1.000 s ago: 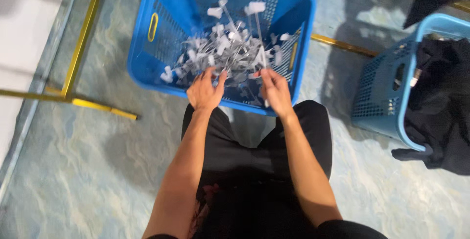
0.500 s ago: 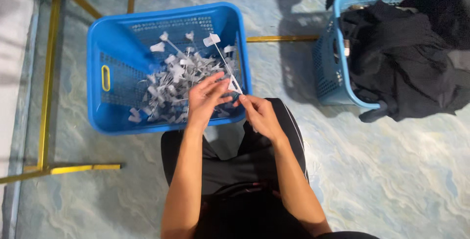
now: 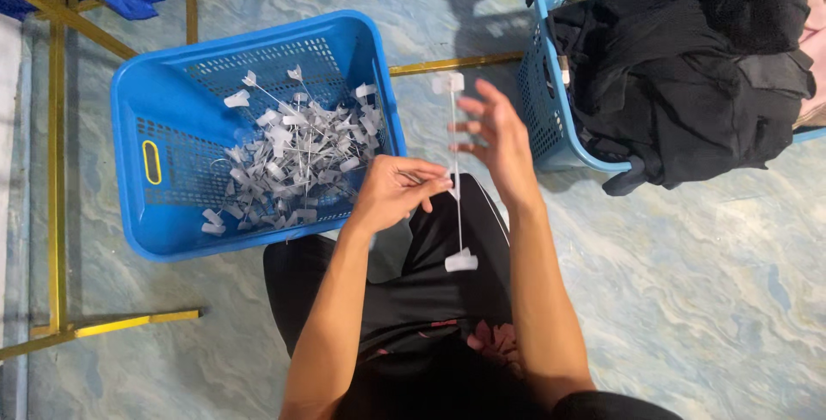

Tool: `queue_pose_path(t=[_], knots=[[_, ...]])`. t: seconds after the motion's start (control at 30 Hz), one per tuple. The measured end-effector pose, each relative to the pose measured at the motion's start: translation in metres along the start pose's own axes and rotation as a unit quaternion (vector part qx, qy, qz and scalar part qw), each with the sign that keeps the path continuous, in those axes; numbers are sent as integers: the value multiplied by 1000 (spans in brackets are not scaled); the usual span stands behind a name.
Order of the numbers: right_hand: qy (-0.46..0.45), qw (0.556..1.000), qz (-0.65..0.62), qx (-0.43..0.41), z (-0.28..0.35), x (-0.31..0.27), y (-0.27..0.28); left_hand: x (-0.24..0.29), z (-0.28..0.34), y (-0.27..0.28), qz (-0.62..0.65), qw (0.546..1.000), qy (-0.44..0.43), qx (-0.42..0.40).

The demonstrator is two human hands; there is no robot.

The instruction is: The person repeatedly picks up clothes from a blue basket, attaches them to white plastic hangers, and hangs them on a metal clothing rack. The person handles several garments including patterned and solid-colored items, using hangers to secure them before placing them on the rack.

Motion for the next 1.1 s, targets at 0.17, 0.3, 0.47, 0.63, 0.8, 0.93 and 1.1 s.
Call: queue_pose_path(t=[0.17, 0.3, 0.47, 0.63, 0.8, 0.93, 1.1], knots=[[22, 998, -31, -52, -16, -10, -9, 8, 8, -17, 35, 997, -43, -56], [96, 992, 82, 21, -14, -18, 0, -1, 7, -12, -11, 999, -12, -37], [128, 986, 99, 43, -4, -30, -7, -2, 3, -7, 14, 999, -35, 1], [-97, 973, 157, -137, 22, 0, -19, 10, 4, 51, 91, 970, -74, 211], [-53, 967, 176, -177, 41, 17, -14, 15, 10, 68, 97, 946, -104, 292], [-25, 981, 168, -97, 37, 16, 5, 9, 6, 60, 123, 941, -103, 299], [182, 924, 332, 62, 54, -18, 15, 0, -3, 43, 155, 928, -107, 322]])
Point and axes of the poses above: each hand's wrist, its own z-axis away from the middle knuckle, its own y-axis out of the back of the hand, x = y × z, the point moved 9 cm from there along -z, towards the middle knuckle, and after that the axes turned 4 degrees about x, right-handed, at the moved point
